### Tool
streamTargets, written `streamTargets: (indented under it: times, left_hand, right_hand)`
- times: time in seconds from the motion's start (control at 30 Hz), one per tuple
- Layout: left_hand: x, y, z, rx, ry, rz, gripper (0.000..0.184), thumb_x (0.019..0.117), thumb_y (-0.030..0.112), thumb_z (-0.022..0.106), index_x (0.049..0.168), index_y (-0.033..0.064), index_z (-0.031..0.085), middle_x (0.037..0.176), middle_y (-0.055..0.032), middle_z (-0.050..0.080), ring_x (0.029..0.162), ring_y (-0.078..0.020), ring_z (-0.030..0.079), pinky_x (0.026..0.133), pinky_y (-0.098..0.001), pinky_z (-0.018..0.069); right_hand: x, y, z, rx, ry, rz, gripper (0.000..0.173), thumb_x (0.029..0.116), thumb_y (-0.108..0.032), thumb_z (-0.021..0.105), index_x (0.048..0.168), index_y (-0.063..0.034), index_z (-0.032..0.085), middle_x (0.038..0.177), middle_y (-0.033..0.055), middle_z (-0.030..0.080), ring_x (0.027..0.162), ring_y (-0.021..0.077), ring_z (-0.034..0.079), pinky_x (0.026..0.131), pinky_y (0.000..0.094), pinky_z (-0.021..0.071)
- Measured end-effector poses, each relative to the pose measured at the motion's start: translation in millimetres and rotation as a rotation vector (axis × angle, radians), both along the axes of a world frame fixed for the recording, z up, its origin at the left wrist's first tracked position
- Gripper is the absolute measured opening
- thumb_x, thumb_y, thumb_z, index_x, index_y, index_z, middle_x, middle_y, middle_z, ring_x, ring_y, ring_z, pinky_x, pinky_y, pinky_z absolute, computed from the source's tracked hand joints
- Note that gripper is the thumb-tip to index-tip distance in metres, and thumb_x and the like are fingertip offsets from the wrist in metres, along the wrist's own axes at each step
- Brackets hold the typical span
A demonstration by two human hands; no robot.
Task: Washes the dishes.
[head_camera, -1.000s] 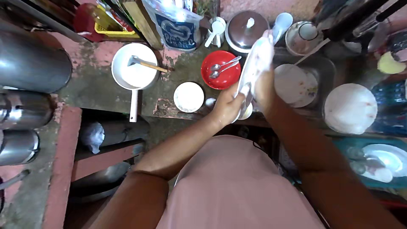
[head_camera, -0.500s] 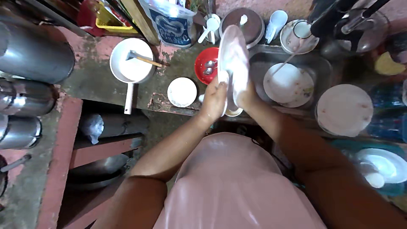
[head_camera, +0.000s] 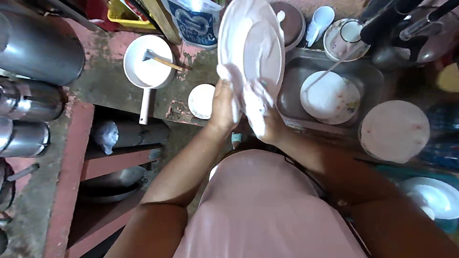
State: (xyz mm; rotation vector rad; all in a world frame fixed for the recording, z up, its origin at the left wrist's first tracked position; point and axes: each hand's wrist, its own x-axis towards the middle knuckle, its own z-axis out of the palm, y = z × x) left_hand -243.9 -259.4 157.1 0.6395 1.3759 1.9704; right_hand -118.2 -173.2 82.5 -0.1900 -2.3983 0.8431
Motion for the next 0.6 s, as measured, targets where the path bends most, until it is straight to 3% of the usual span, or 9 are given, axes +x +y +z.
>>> streamTargets:
  times: [0.07, 0.1, 0.2, 0.27, 0.33, 0.37, 0.43, 0.5, 0.6]
  left_hand:
    - [-17.2, -14.4, -0.6, 0.048, -0.020, -0.052, 0.044, 0.1113, 0.041, 0.029, 0.140, 0.0125, 0.045, 0.124, -0.0029, 0.066, 0.118, -0.0173, 0.064, 0.102, -0.0446, 0.0549]
    - [-23.7, -21.3, -2.5, 0.058, -0.028, -0.093, 0.046, 0.1108, 0.044, 0.031, 0.141, 0.0120, 0.046, 0.126, -0.0047, 0.066, 0.119, -0.0192, 0.064, 0.103, -0.0465, 0.0545]
    - [-26.4, -32.0, -7.5, 0.022, -0.033, -0.184, 0.036, 0.1086, 0.044, 0.042, 0.129, 0.0178, 0.056, 0.114, 0.0034, 0.072, 0.108, -0.0116, 0.069, 0.095, -0.0380, 0.0590]
    - [-19.6, -28.1, -8.8, -0.028, -0.064, -0.194, 0.030, 0.1102, 0.033, 0.035, 0.122, 0.0183, 0.058, 0.107, 0.0063, 0.072, 0.102, -0.0072, 0.069, 0.091, -0.0328, 0.0599]
    - [-16.3, -21.8, -13.6, -0.050, -0.146, -0.177, 0.036, 0.1117, 0.030, 0.027, 0.127, 0.0131, 0.055, 0.111, -0.0001, 0.071, 0.105, -0.0117, 0.069, 0.094, -0.0373, 0.0589]
    - [-19.4, -19.6, -16.1, -0.075, -0.180, -0.166, 0.041, 0.1122, 0.033, 0.024, 0.132, 0.0110, 0.053, 0.116, -0.0037, 0.069, 0.109, -0.0149, 0.068, 0.096, -0.0402, 0.0582]
    - [-33.4, -16.8, -22.2, -0.093, -0.242, -0.166, 0.052, 0.1120, 0.042, 0.023, 0.143, 0.0084, 0.047, 0.128, -0.0108, 0.065, 0.118, -0.0225, 0.065, 0.101, -0.0477, 0.0557]
    - [-50.9, -16.2, -24.8, -0.060, -0.257, -0.176, 0.056, 0.1116, 0.046, 0.023, 0.146, 0.0063, 0.044, 0.133, -0.0142, 0.063, 0.123, -0.0259, 0.063, 0.103, -0.0509, 0.0543]
    - [-73.8, -18.6, -23.5, -0.038, -0.280, -0.145, 0.055, 0.1124, 0.043, 0.017, 0.147, 0.0083, 0.042, 0.134, -0.0121, 0.062, 0.124, -0.0241, 0.062, 0.103, -0.0489, 0.0544]
  right_hand:
    - [5.1, 22.9, -19.1, 0.049, -0.097, -0.073, 0.040, 0.0984, -0.028, 0.058, 0.133, -0.0117, 0.067, 0.138, 0.0164, 0.063, 0.135, 0.0357, 0.053, 0.114, 0.0576, 0.0383]
    - [0.8, 39.3, -18.9, -0.008, -0.080, -0.133, 0.044, 0.0956, -0.027, 0.060, 0.136, -0.0091, 0.064, 0.142, 0.0220, 0.058, 0.139, 0.0410, 0.046, 0.117, 0.0605, 0.0323]
    - [-34.5, 82.7, 18.0, -0.145, 0.030, -0.250, 0.057, 0.0957, -0.018, 0.061, 0.150, -0.0050, 0.051, 0.160, 0.0238, 0.038, 0.152, 0.0361, 0.030, 0.127, 0.0510, 0.0254]
    - [-58.5, 88.4, 43.0, -0.103, 0.053, -0.245, 0.059, 0.0970, -0.019, 0.061, 0.153, -0.0043, 0.047, 0.161, 0.0194, 0.040, 0.153, 0.0318, 0.031, 0.127, 0.0480, 0.0252]
    - [-77.2, 80.5, 56.9, -0.036, -0.010, -0.197, 0.054, 0.1011, -0.028, 0.056, 0.153, -0.0140, 0.050, 0.162, 0.0123, 0.041, 0.154, 0.0278, 0.031, 0.127, 0.0514, 0.0227]
    - [-83.3, 77.4, 61.5, -0.009, -0.088, -0.179, 0.052, 0.1036, -0.034, 0.052, 0.154, -0.0209, 0.050, 0.164, 0.0081, 0.038, 0.155, 0.0261, 0.028, 0.127, 0.0541, 0.0193]
    - [-87.7, 79.3, 68.0, 0.011, -0.241, -0.169, 0.051, 0.1063, -0.039, 0.046, 0.156, -0.0260, 0.046, 0.166, 0.0017, 0.036, 0.157, 0.0217, 0.024, 0.129, 0.0502, 0.0170]
    - [-82.4, 82.2, 69.8, -0.004, -0.270, -0.181, 0.052, 0.1057, -0.038, 0.046, 0.156, -0.0245, 0.047, 0.167, 0.0043, 0.034, 0.157, 0.0241, 0.023, 0.128, 0.0521, 0.0181]
    - [-64.6, 59.5, 66.4, 0.009, -0.376, -0.220, 0.060, 0.0992, -0.048, 0.055, 0.156, -0.0321, 0.046, 0.171, 0.0081, 0.021, 0.158, 0.0319, 0.017, 0.126, 0.0614, 0.0183]
